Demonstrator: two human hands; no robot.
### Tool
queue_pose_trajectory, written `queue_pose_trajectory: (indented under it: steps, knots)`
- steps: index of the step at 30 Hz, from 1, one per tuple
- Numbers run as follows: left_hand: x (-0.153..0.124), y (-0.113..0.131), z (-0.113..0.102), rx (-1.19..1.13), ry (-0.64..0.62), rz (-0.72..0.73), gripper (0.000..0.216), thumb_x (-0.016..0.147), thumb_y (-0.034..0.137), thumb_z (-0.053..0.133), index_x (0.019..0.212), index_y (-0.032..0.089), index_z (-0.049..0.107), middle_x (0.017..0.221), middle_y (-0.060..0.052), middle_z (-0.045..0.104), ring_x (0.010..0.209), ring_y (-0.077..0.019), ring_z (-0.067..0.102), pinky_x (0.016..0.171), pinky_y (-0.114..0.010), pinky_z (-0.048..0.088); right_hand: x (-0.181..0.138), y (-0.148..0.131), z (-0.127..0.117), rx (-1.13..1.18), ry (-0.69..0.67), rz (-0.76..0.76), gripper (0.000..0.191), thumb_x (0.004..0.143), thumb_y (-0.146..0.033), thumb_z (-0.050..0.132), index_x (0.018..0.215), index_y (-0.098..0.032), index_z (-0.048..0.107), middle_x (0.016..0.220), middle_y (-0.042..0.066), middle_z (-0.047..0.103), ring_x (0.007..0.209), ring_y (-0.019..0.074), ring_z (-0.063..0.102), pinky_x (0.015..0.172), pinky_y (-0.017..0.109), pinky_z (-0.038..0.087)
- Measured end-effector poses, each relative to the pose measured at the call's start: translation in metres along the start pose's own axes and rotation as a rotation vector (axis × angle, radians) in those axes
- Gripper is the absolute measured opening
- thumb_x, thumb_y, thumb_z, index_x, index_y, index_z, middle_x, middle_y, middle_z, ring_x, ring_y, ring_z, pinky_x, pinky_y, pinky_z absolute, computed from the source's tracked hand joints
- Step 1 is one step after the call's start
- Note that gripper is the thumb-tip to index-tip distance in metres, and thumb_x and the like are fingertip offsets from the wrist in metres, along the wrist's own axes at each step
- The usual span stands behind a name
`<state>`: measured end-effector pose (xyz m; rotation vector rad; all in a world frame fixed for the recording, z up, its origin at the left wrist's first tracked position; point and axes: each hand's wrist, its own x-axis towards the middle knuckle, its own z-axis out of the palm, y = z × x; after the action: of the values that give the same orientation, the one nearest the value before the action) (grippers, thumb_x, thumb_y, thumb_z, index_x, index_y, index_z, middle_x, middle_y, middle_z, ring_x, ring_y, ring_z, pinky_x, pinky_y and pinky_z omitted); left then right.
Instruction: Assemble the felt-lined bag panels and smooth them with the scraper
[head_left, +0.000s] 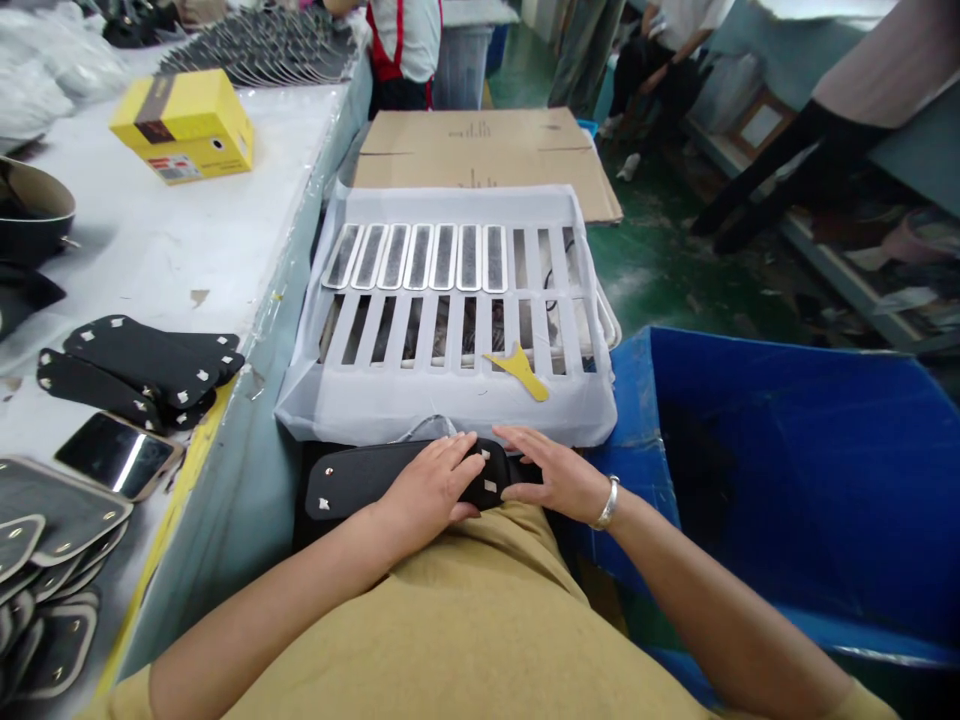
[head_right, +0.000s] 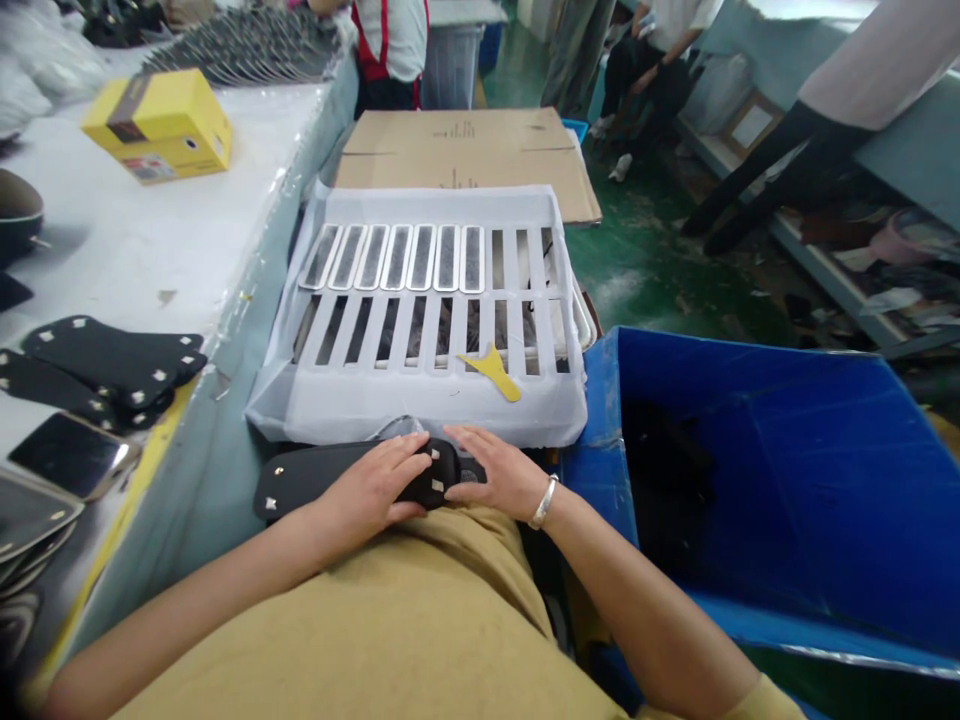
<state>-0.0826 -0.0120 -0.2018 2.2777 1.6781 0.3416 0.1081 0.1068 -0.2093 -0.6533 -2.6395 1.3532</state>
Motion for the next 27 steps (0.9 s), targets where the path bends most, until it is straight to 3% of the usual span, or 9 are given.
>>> queue_pose_trajectory:
  steps: [3, 6, 15, 18, 21, 24, 27]
  knots:
    - [0.001, 0.003, -0.002, 0.010, 0.000, 0.003, 0.063, 0.058, 0.025, 0.079, 0.112, 0.008, 0.052, 0.126, -0.023, 0.048, 0.117, -0.0321, 0.047, 0.099, -0.045, 0.039, 0.010, -0.007, -0.008, -0.124, -0.126, -0.070, 0.070, 0.069, -0.038, 0.069, 0.130, -0.017, 0.042, 0.127, 0.013, 0.050, 0.118, 0.0253, 0.045, 0.100, 0.040, 0.036]
    - [0.001, 0.005, -0.001, 0.019, 0.017, 0.015, 0.058, 0.060, 0.023, 0.076, 0.110, 0.007, 0.052, 0.124, -0.023, 0.050, 0.115, -0.0314, 0.048, 0.099, -0.044, 0.039, 0.014, -0.010, -0.008, -0.203, -0.158, -0.073, 0.072, 0.066, -0.036, 0.070, 0.130, -0.015, 0.042, 0.126, 0.015, 0.050, 0.116, 0.0266, 0.048, 0.097, 0.040, 0.039]
    - [-0.001, 0.004, 0.008, -0.028, 0.086, 0.025, 0.050, 0.064, 0.019, 0.066, 0.110, 0.011, 0.049, 0.125, -0.020, 0.049, 0.116, -0.0300, 0.046, 0.100, -0.047, 0.037, 0.009, -0.016, 0.003, -0.271, -0.044, -0.118, 0.068, 0.062, -0.029, 0.067, 0.124, -0.014, 0.043, 0.119, 0.014, 0.054, 0.108, 0.0257, 0.052, 0.093, 0.039, 0.042]
    - [-0.002, 0.006, 0.009, -0.013, 0.102, 0.027, 0.051, 0.063, 0.019, 0.067, 0.110, 0.011, 0.049, 0.125, -0.020, 0.049, 0.116, -0.0302, 0.046, 0.101, -0.047, 0.036, 0.006, -0.007, 0.005, -0.131, -0.022, -0.116, 0.069, 0.061, -0.028, 0.068, 0.124, -0.015, 0.043, 0.121, 0.013, 0.053, 0.111, 0.0252, 0.050, 0.098, 0.040, 0.039]
    - [-0.001, 0.007, 0.008, 0.003, 0.102, 0.013, 0.051, 0.063, 0.023, 0.069, 0.109, 0.013, 0.049, 0.125, -0.019, 0.049, 0.114, -0.0308, 0.047, 0.099, -0.047, 0.038, 0.004, 0.009, 0.010, 0.209, -0.028, -0.022, 0.072, 0.063, -0.034, 0.071, 0.127, -0.016, 0.041, 0.126, 0.013, 0.050, 0.114, 0.0245, 0.049, 0.096, 0.040, 0.042]
    - [0.001, 0.007, 0.006, 0.003, 0.080, -0.005, 0.052, 0.063, 0.024, 0.071, 0.109, 0.014, 0.049, 0.125, -0.019, 0.049, 0.114, -0.0307, 0.047, 0.099, -0.047, 0.038, 0.005, 0.017, 0.018, 0.556, 0.019, 0.115, 0.059, 0.073, -0.043, 0.062, 0.124, -0.017, 0.045, 0.123, 0.012, 0.053, 0.111, 0.0229, 0.052, 0.092, 0.039, 0.045]
    - [0.003, 0.007, 0.004, -0.012, 0.049, -0.017, 0.053, 0.064, 0.025, 0.071, 0.110, 0.013, 0.049, 0.127, -0.019, 0.048, 0.116, -0.0304, 0.046, 0.101, -0.046, 0.036, 0.009, 0.012, 0.027, 0.577, 0.106, 0.203, 0.042, 0.079, -0.041, 0.056, 0.114, -0.017, 0.054, 0.113, 0.009, 0.060, 0.103, 0.0214, 0.057, 0.092, 0.039, 0.045]
